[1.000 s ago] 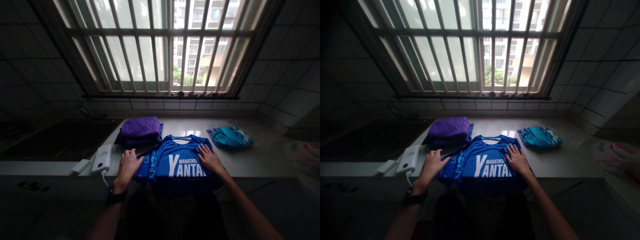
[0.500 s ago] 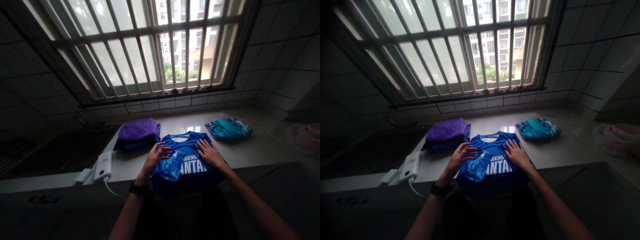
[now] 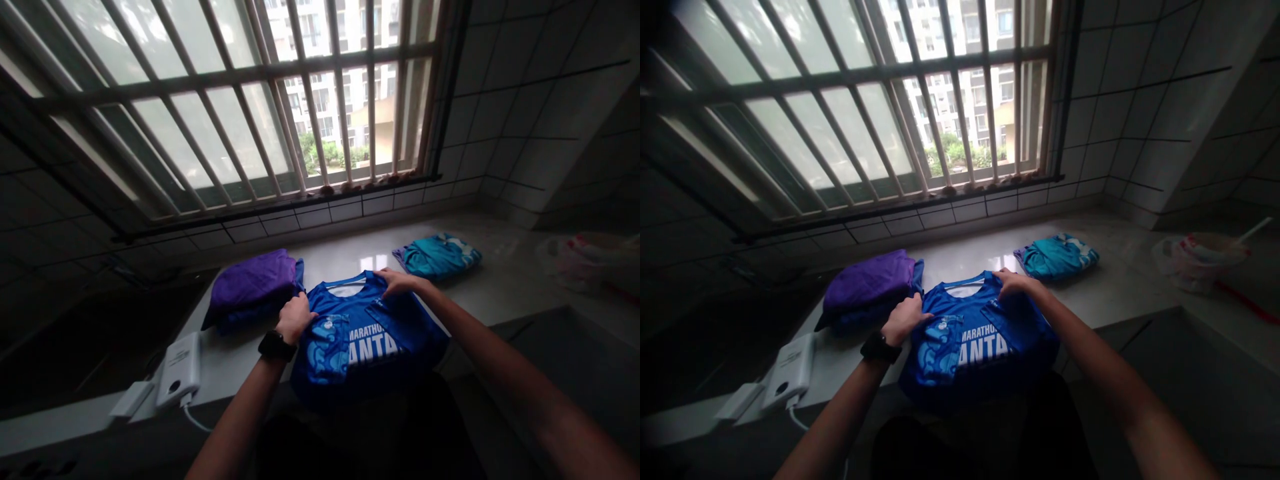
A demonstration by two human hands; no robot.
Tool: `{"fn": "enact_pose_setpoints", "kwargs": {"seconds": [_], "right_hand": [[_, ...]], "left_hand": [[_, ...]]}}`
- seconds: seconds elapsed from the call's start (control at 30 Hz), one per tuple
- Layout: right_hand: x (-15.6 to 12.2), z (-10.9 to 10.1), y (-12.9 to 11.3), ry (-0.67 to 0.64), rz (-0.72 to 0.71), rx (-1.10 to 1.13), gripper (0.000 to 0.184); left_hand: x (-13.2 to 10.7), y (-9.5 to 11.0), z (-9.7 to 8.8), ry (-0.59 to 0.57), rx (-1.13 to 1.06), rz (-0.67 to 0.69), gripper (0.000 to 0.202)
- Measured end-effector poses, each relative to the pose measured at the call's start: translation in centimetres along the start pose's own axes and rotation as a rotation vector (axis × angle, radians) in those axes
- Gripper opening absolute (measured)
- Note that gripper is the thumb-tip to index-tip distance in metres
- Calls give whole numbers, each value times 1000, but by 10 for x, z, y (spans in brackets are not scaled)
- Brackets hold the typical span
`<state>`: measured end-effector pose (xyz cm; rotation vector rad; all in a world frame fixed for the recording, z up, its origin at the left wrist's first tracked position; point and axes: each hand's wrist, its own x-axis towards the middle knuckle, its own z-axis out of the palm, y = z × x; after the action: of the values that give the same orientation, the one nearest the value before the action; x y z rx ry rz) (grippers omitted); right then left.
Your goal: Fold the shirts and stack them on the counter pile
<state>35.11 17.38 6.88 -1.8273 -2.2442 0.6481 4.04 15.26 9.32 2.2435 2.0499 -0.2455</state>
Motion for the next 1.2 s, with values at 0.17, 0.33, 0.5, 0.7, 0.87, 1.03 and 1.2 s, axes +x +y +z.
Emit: {"fn": "enact_pose_setpoints", "kwargs": {"seconds": [0.17,0.33,0.5,0.7,0.87,1.03,1.2], "right_hand": [[2,5,2,-195,111,72,36],[14,-7,0,160,12,82,17],[55,-69,-28,581,-22,90,24],[-18,-80,-45,1044,-319,296,14],[-126,46,-15,751,-230,245,17],[-148,122,17,465,-53,77,35],[-102,88,25,414,-28,50,43]], "left_hand": [[13,-12,11,-22,-150,180,28],[43,-4,-8,163,-223,289,17],[83,7,-81,507,-365,249,21],[24,-35,-83,851,-679,328,14],[-60,-51,47,535,-692,458,7],[-65,-43,124,417,-590,428,24],[-13,-28,91,378,-554,451,30]]}}
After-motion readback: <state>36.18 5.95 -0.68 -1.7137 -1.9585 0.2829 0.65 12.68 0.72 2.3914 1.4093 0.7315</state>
